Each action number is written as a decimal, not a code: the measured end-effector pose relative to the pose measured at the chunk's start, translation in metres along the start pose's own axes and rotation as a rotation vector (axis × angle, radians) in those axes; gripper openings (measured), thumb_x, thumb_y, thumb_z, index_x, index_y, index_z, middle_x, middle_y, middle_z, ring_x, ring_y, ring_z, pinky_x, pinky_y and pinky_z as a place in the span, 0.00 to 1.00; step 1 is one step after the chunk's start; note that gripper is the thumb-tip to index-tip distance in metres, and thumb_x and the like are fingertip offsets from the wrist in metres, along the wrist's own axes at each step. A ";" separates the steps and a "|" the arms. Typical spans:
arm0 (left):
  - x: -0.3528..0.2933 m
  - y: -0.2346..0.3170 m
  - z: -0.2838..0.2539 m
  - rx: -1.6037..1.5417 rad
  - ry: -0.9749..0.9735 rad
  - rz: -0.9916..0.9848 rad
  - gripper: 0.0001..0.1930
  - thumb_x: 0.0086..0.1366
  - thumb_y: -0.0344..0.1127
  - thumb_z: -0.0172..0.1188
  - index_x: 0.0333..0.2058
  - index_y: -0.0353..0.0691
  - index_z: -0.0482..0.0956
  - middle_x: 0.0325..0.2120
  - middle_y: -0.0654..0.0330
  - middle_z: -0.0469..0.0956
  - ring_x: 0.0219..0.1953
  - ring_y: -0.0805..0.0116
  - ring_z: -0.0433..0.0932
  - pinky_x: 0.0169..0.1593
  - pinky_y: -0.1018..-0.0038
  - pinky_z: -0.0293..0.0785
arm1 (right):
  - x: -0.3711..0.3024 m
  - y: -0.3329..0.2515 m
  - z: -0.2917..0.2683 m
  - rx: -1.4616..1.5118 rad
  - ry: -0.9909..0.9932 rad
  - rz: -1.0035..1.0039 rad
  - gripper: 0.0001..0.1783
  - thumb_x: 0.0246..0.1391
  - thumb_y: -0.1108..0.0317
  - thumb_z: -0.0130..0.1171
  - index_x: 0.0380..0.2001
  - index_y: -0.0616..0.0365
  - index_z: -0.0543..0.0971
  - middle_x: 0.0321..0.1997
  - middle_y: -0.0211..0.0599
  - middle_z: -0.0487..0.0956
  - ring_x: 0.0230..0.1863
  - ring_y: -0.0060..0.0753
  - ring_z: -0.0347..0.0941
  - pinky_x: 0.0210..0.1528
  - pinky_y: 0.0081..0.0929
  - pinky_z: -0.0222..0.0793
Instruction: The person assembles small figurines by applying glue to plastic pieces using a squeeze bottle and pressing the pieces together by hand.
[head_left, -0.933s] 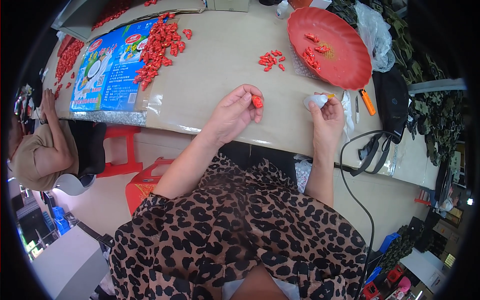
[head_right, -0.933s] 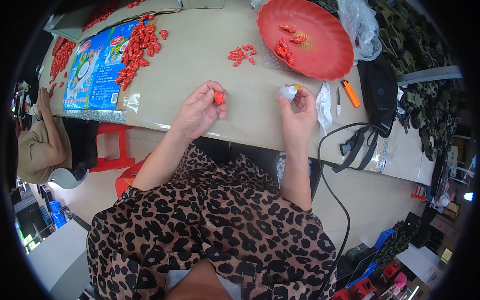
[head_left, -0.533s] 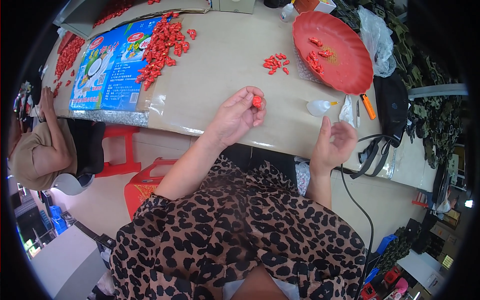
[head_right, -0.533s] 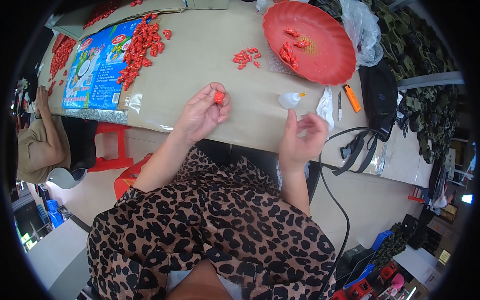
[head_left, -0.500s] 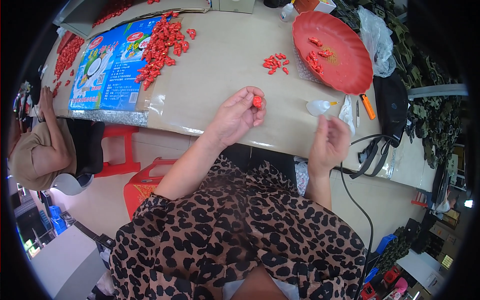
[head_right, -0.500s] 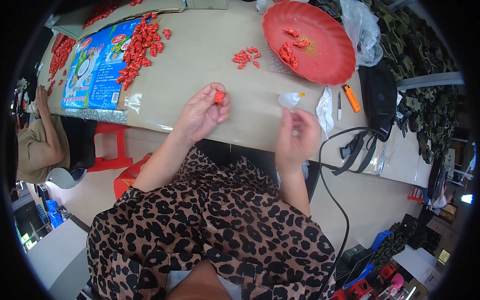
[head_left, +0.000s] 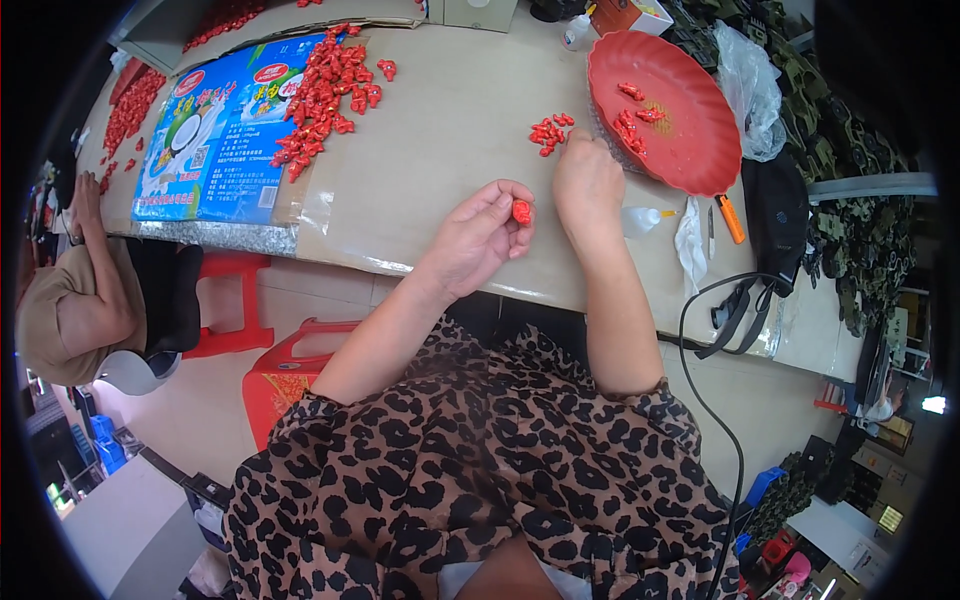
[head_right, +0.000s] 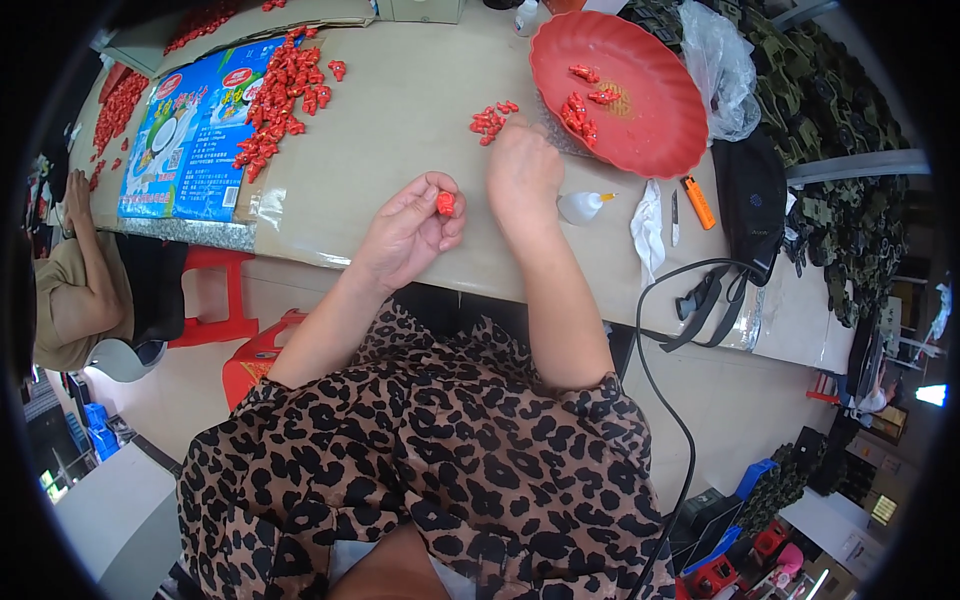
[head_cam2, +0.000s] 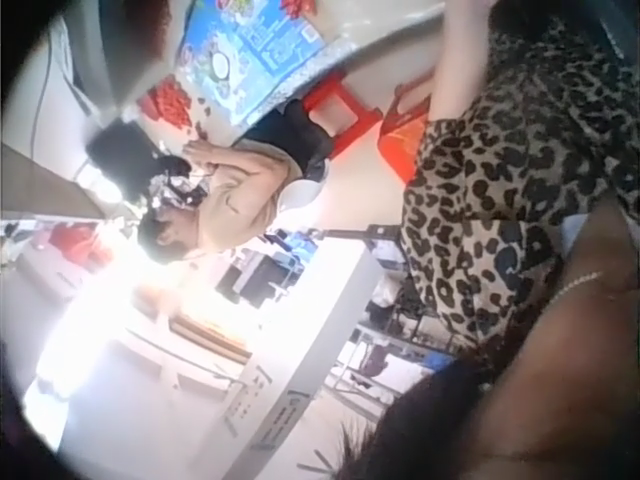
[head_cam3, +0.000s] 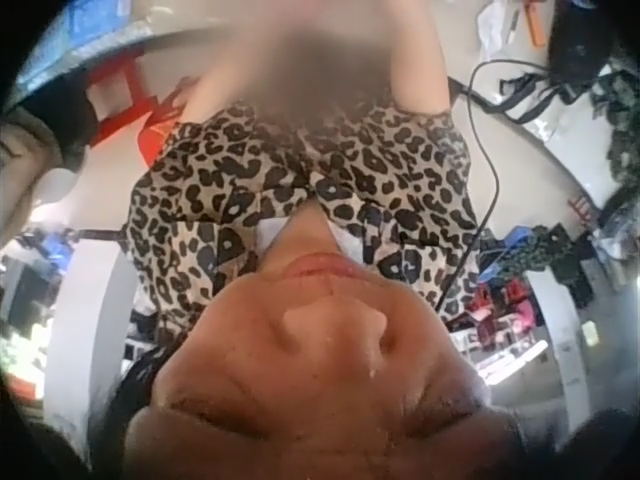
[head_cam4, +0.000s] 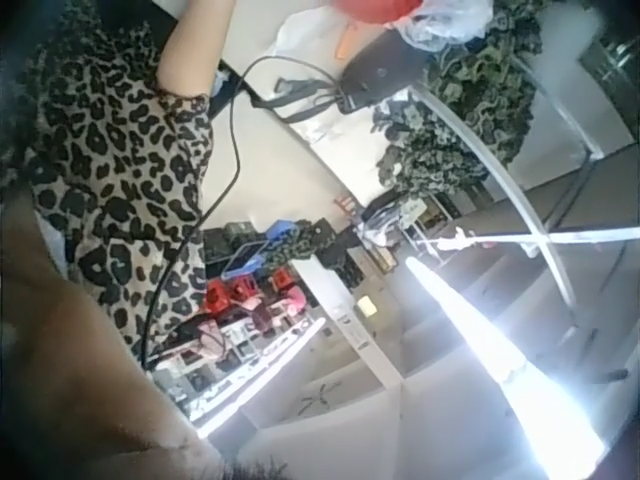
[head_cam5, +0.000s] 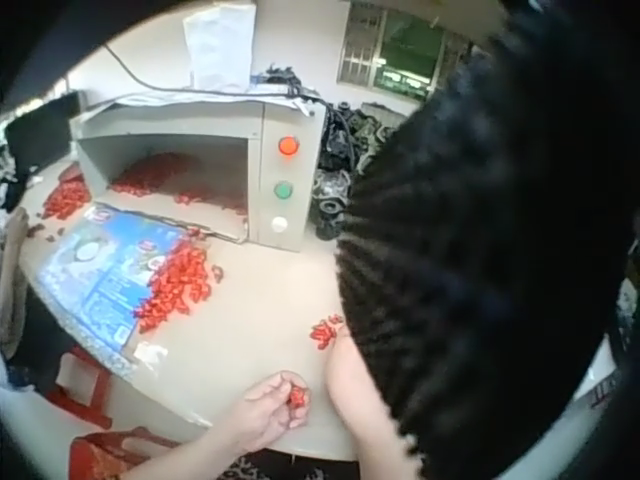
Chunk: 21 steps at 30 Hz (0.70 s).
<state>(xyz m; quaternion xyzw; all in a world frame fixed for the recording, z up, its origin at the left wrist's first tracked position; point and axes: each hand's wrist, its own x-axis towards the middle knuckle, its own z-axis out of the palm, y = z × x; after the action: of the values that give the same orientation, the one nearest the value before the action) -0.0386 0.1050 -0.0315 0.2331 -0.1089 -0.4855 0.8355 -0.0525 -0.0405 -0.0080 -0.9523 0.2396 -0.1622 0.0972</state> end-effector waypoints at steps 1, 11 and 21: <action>0.000 0.000 0.000 0.001 -0.003 -0.006 0.08 0.62 0.36 0.41 0.35 0.38 0.64 0.25 0.61 0.64 0.25 0.73 0.61 0.27 0.80 0.58 | -0.002 -0.001 -0.002 -0.033 0.004 0.006 0.05 0.44 0.76 0.44 0.24 0.66 0.69 0.27 0.54 0.70 0.27 0.53 0.71 0.28 0.37 0.68; -0.005 0.002 -0.002 -0.111 -0.081 -0.064 0.09 0.62 0.36 0.38 0.34 0.37 0.64 0.23 0.62 0.64 0.24 0.73 0.63 0.27 0.81 0.59 | -0.052 0.007 -0.032 0.990 -0.170 0.224 0.09 0.48 0.72 0.50 0.33 0.66 0.69 0.25 0.41 0.72 0.22 0.26 0.71 0.22 0.21 0.67; -0.004 0.000 -0.003 -0.049 -0.105 -0.074 0.08 0.61 0.36 0.41 0.33 0.38 0.64 0.23 0.61 0.63 0.24 0.73 0.62 0.27 0.80 0.58 | -0.076 0.022 -0.030 1.713 -0.324 0.390 0.09 0.48 0.74 0.51 0.34 0.66 0.70 0.27 0.38 0.73 0.23 0.22 0.71 0.25 0.17 0.70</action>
<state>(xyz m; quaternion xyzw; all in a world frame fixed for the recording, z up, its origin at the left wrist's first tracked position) -0.0393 0.1095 -0.0340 0.1906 -0.1321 -0.5302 0.8156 -0.1355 -0.0256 -0.0060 -0.5065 0.1771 -0.1296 0.8338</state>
